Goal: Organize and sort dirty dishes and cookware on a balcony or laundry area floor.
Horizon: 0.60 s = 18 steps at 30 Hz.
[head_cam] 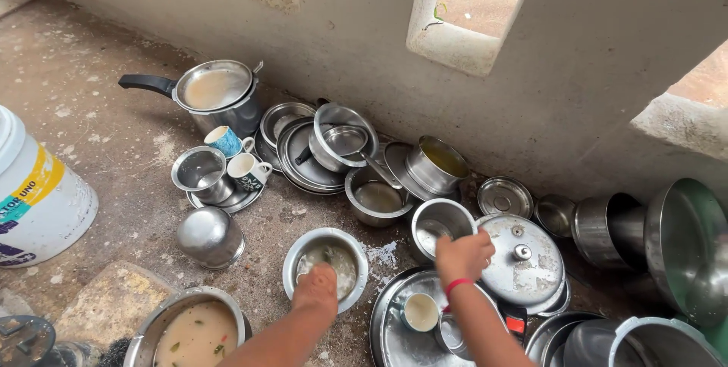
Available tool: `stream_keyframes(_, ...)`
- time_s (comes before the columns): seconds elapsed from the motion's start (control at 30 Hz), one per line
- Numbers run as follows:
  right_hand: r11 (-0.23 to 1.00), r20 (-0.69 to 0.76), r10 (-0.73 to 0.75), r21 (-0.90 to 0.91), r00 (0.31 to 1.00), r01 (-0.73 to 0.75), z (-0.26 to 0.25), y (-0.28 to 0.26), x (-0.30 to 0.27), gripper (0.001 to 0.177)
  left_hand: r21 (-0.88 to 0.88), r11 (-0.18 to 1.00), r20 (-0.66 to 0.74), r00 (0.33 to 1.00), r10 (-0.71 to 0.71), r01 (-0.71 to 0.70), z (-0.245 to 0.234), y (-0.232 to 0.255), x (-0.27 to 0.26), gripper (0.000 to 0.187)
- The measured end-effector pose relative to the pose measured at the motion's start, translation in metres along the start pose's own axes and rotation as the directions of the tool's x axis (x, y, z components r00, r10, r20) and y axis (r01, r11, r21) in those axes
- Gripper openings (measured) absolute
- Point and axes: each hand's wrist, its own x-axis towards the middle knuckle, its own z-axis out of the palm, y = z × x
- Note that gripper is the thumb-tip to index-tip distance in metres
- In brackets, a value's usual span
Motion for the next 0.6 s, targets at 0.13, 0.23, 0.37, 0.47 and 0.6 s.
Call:
stream_keyframes(0.13,0.786,0.038,-0.501,-0.397,0.864,0.473,0.005,-0.026,-0.09,0.05,-0.674,0.696,0.102,0.964,-0.247,0.25,-0.044,-0.011,-0.012,0.035)
stream_keyframes(0.23,0.795,0.553,-0.238,-0.361,0.798,0.487,0.053,0.013,-0.101,0.032,-0.865,0.335,0.288,0.917,-0.277,0.373,-0.022,-0.026,0.025,0.034)
stream_keyframes(0.37,0.95,0.905,0.304,-0.312,0.298,-0.024,0.061,0.027,-0.142,0.044,-0.893,0.155,0.383,0.895,-0.228,0.422,0.047,-0.048,0.1,0.029)
stream_keyframes(0.47,0.936,0.971,0.172,-0.108,0.168,-0.336,0.076,0.059,-0.144,0.038,-0.892,0.217,0.317,0.891,-0.325,0.397,-0.005,-0.027,0.031,0.029)
stream_keyframes(0.6,0.933,0.796,0.24,-0.347,0.555,0.093,0.049,0.039,-0.149,0.021,-0.826,0.366,0.282,0.877,-0.39,0.428,-0.018,-0.017,0.016,0.036)
